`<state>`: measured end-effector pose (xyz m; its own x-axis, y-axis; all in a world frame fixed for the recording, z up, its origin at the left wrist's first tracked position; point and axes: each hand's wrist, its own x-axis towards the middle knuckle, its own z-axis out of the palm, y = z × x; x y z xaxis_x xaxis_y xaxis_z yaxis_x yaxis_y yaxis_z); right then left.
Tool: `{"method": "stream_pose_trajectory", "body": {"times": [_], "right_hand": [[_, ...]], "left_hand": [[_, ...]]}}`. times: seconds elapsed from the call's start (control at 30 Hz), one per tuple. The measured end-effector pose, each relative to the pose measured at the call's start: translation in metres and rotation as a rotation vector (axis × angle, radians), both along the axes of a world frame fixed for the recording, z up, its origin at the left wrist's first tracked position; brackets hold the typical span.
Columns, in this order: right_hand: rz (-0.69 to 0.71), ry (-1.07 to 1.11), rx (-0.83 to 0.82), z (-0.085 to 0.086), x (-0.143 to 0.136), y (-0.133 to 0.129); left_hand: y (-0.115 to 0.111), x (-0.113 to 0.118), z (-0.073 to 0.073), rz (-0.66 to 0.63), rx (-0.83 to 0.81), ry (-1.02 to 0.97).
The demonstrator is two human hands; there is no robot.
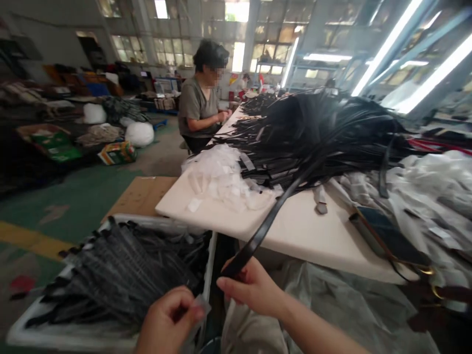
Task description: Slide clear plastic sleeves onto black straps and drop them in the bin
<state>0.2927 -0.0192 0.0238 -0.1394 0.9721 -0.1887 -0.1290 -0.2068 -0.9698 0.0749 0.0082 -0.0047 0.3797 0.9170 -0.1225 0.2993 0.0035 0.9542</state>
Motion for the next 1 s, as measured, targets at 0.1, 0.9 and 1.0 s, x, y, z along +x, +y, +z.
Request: {"method": "stream_pose_trajectory", "body": {"times": [0.1,0.9,1.0], "right_hand": [[0.041,0.043,0.022,-0.003,-0.013,0.0],[0.24,-0.027,0.153,0.0,-0.021,-0.002],[0.267,-0.06,0.201,0.0,-0.021,-0.001]], "left_hand": [[0.001,0.001,0.001,-0.006,-0.102,-0.036],[-0.009,-0.004,0.014,-0.038,-0.15,-0.012],[-0.009,-0.002,0.015,-0.059,-0.165,0.002]]}}
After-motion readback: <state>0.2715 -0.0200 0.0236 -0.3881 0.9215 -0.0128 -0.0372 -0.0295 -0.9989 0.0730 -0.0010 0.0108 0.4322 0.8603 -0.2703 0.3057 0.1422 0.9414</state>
